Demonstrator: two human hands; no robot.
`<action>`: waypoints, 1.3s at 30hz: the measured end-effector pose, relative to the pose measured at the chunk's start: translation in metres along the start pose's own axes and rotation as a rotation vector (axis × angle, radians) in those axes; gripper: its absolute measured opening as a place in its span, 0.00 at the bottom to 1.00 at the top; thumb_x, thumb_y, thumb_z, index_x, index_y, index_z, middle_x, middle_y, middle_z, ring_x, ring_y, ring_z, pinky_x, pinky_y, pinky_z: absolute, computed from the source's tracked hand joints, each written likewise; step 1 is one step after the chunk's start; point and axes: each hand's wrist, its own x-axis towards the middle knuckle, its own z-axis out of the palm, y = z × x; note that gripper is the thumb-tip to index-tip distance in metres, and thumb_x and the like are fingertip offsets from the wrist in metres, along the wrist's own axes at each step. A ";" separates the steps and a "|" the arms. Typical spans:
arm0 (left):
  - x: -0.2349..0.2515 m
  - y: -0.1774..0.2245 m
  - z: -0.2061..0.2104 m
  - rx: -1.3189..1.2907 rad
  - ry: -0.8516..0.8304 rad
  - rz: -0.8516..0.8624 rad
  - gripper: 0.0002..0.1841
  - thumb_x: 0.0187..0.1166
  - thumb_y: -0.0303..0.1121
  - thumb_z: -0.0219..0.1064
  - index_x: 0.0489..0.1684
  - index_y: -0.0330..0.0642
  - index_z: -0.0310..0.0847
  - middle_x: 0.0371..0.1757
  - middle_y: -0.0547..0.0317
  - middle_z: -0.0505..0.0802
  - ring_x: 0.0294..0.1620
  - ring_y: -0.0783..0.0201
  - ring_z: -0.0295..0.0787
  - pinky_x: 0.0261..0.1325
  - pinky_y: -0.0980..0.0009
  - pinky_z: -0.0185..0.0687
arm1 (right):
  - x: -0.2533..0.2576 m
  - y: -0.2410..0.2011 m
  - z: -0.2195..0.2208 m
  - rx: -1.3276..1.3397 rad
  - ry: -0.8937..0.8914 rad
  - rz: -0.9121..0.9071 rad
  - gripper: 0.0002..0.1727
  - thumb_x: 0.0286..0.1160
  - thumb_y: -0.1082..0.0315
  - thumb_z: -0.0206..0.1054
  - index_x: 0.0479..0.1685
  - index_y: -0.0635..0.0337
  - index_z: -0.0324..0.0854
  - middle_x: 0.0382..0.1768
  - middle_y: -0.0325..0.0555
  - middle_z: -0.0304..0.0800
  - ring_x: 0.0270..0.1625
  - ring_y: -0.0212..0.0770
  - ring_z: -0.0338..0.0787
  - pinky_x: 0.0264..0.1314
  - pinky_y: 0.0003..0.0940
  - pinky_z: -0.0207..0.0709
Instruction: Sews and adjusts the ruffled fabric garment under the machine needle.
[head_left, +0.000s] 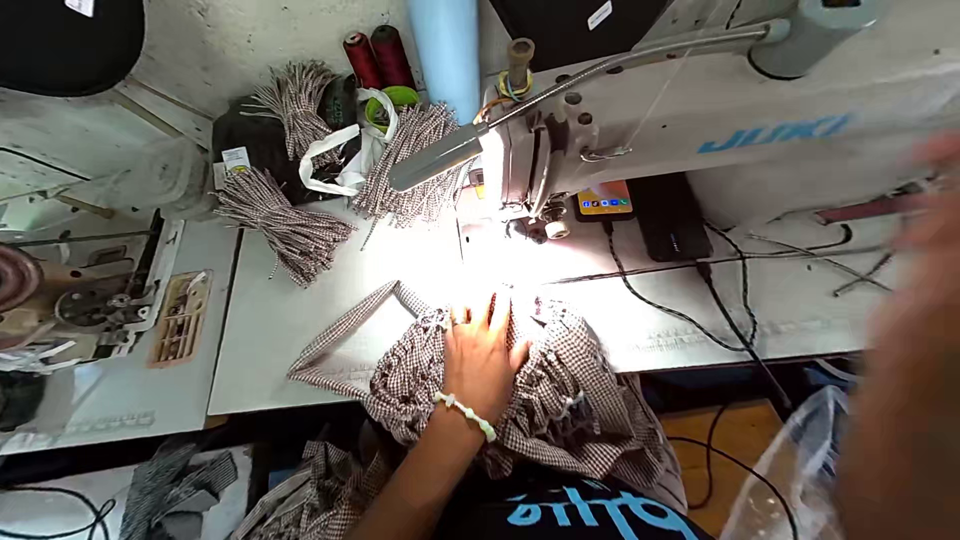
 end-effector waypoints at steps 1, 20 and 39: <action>0.003 0.003 -0.008 0.011 -0.096 -0.041 0.35 0.79 0.53 0.67 0.85 0.48 0.73 0.82 0.43 0.80 0.76 0.34 0.77 0.71 0.40 0.74 | -0.021 -0.039 0.038 -0.046 -0.143 -0.069 0.17 0.81 0.68 0.60 0.51 0.77 0.85 0.52 0.61 0.93 0.49 0.45 0.94 0.51 0.38 0.88; 0.110 -0.055 -0.028 -0.046 -0.149 0.201 0.42 0.70 0.51 0.78 0.87 0.44 0.69 0.85 0.47 0.75 0.87 0.41 0.63 0.86 0.42 0.53 | -0.020 -0.024 0.177 -0.266 -0.550 0.137 0.27 0.74 0.77 0.66 0.76 0.62 0.81 0.76 0.63 0.81 0.69 0.69 0.86 0.60 0.65 0.82; 0.111 -0.078 -0.067 -0.066 0.407 -0.020 0.07 0.77 0.32 0.73 0.42 0.41 0.95 0.48 0.44 0.95 0.58 0.42 0.90 0.60 0.43 0.82 | -0.024 -0.045 0.148 -0.124 -0.162 -0.228 0.09 0.59 0.77 0.68 0.36 0.65 0.92 0.44 0.55 0.95 0.48 0.60 0.92 0.38 0.49 0.83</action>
